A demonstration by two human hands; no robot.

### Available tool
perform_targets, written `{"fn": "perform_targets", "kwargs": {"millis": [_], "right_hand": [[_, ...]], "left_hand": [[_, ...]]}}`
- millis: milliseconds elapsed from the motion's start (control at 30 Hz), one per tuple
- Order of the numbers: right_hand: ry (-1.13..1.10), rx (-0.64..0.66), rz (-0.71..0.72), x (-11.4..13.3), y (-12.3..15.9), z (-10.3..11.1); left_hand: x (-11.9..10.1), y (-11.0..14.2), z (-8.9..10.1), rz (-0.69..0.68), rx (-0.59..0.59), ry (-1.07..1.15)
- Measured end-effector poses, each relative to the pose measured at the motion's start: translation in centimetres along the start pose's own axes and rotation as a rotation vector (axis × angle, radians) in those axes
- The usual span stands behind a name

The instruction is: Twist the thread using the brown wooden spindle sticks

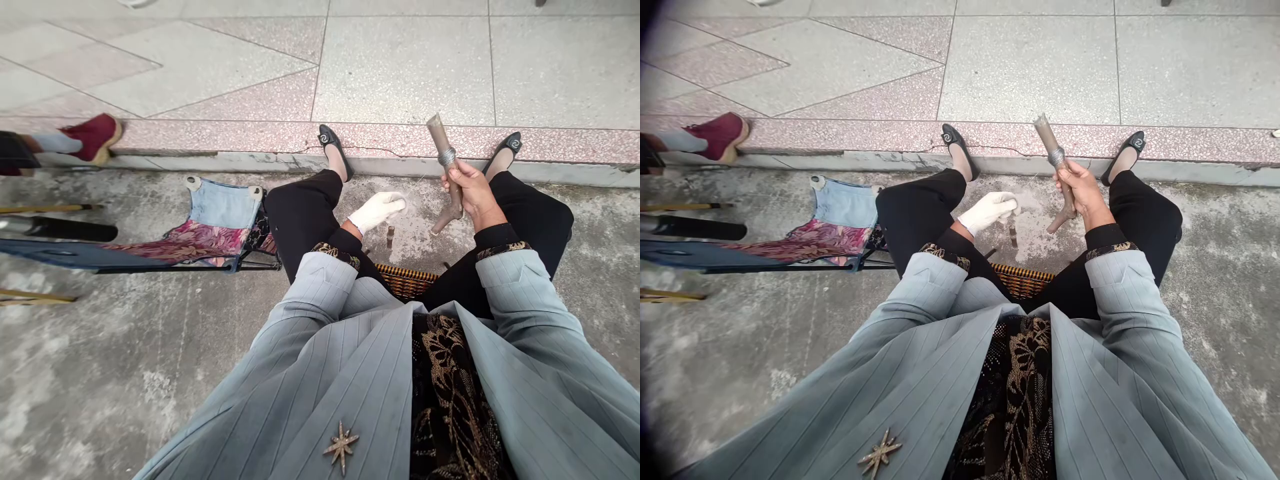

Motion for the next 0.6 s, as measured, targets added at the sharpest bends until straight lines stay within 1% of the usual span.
{"fn": "perform_targets", "kwargs": {"millis": [67,167,233,300,400,467,533,600], "right_hand": [[0.054,-0.088,-0.077,-1.8,-0.2,0.9],[0.139,-0.137,-0.173,-3.9,-0.2,1.2],[0.224,-0.137,-0.194,-4.3,-0.2,1.1],[0.374,-0.098,-0.179,-3.9,-0.2,0.8],[0.749,0.059,-0.141,-2.9,-0.1,0.0],[0.991,0.218,-0.182,-3.2,0.3,-0.7],[1.114,0.406,-0.261,-4.3,1.0,-1.3],[1.096,0.610,-0.304,-5.6,2.0,-2.3]], "left_hand": [[0.0,0.2,-0.5,0.010,0.022,-0.015],[0.3,0.2,-1.0,0.032,0.041,-0.051],[0.7,0.1,-1.3,0.043,0.055,-0.084],[1.0,-0.1,-1.5,0.042,0.066,-0.127],[1.2,-0.1,-1.7,0.050,0.064,-0.204],[1.0,0.0,-1.8,0.048,0.062,-0.268],[0.7,0.3,-1.9,0.037,0.052,-0.331],[0.3,0.5,-1.6,0.030,0.038,-0.346]]}}
Point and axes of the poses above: each hand's wrist, its own y-axis away from the middle knuckle, its own z-axis out of the back of the hand, x = y × z, the point moved 10 cm from there along -y, towards the middle knuckle, and after that the axes turned 9 degrees about z, right-handed, at the moved point
